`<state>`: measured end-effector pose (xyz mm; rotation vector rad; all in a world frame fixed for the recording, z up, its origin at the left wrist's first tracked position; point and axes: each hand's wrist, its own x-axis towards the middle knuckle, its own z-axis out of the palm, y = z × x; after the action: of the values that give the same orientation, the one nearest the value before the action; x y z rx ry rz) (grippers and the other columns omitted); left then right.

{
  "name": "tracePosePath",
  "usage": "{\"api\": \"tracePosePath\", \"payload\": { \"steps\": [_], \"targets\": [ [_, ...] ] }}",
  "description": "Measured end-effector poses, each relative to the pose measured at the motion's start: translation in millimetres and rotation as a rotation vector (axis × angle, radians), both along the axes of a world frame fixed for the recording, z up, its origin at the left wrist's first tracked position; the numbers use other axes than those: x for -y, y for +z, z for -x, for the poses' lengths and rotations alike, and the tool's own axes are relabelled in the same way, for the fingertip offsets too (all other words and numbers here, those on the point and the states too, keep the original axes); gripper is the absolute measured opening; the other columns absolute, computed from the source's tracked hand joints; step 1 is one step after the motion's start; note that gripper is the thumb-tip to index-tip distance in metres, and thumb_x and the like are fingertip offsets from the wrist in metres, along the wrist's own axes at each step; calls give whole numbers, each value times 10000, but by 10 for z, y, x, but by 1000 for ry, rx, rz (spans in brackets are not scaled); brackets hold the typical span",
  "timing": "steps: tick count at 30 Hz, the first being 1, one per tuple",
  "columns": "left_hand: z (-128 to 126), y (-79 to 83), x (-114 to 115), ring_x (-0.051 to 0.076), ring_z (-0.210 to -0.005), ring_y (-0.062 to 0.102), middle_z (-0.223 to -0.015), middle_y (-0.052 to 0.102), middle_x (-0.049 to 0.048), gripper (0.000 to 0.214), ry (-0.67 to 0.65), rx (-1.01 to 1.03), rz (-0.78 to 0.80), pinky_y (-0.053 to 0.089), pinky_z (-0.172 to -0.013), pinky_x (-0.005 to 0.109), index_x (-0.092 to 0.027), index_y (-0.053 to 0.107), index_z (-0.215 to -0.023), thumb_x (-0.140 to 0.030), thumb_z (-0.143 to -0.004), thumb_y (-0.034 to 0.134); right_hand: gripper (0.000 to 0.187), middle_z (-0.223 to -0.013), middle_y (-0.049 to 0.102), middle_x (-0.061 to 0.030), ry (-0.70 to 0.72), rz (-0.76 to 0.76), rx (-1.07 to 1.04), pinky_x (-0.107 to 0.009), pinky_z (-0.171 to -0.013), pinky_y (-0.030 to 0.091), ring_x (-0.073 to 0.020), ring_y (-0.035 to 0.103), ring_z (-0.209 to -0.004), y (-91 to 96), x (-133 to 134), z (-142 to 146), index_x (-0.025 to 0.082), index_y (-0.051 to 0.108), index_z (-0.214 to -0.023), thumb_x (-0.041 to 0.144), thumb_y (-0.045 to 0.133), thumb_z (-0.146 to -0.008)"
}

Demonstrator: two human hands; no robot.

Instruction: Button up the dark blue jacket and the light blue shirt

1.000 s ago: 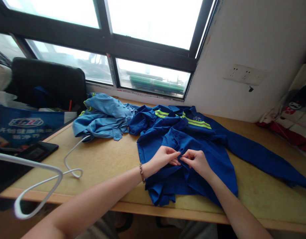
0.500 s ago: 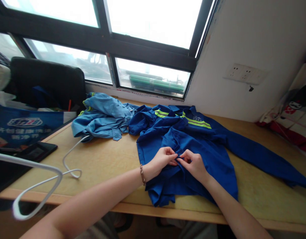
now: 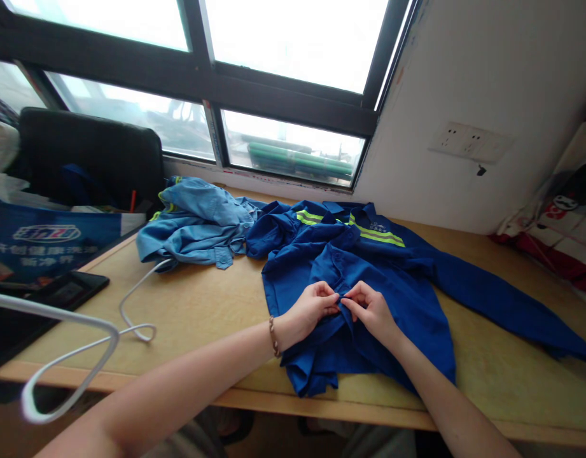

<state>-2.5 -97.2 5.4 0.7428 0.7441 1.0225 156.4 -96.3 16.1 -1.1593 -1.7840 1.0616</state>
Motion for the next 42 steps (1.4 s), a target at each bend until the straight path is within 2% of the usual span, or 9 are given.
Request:
{"api": "tracePosePath", "payload": {
  "steps": [8,14,19,25,29,32,38,42],
  "targets": [
    [-10,16,7,57,-537,520,-576,488,-43,262,-4,39,15,396,-573,183,-145,454,-672,-223,-617,698,217,-492,529,33,2,-21,-18,-222,-462,377,-106,506,-448,28,23,15,192,470,-723,392,516,-791],
    [11,81,-20,51,-526,497,-575,452,-64,297,-34,64,3,379,-549,173,-169,480,-807,-168,-601,693,208,-502,540,31,12,2,-55,-235,-489,400,-112,517,-460,3,19,7,199,447,-730,387,503,-800],
    [37,99,-55,54,-540,503,-575,461,-59,285,-71,29,-27,395,-574,178,-166,499,-827,-160,-609,683,207,-528,559,25,45,40,-60,-242,-503,420,-121,535,-480,-14,2,9,203,435,-749,395,488,-807],
    [37,8,-95,52,-540,539,-661,546,-20,256,-111,-31,49,410,-567,172,-147,504,-788,-129,-604,681,158,-548,555,15,14,-117,121,-238,-514,401,-128,546,-508,-30,16,11,205,430,-753,336,435,-841],
    [40,-32,-110,66,-543,557,-624,556,-18,234,-101,-88,48,420,-567,176,-140,512,-747,-146,-594,690,101,-603,556,3,-8,-229,260,-242,-560,405,-134,553,-556,-55,18,24,203,436,-786,277,408,-848],
    [31,-36,-107,71,-524,543,-609,562,-19,194,-62,-187,-52,417,-550,185,-135,527,-724,-184,-606,673,67,-665,559,-9,-16,-308,359,-241,-588,399,-139,553,-605,-55,17,29,202,436,-806,248,403,-841],
    [23,-99,-85,105,-537,523,-585,578,-6,45,-37,-599,-442,378,-517,201,-152,561,-690,-187,-679,534,64,-684,541,-11,68,-377,625,-233,-557,362,-144,530,-614,14,50,29,205,429,-781,202,386,-828],
    [21,-148,-85,114,-551,523,-596,579,-3,65,-20,-691,-510,363,-511,203,-163,554,-705,-195,-692,499,109,-717,566,-31,92,-433,742,-241,-563,349,-162,560,-649,28,65,29,197,425,-804,186,328,-853]
  ]
}}
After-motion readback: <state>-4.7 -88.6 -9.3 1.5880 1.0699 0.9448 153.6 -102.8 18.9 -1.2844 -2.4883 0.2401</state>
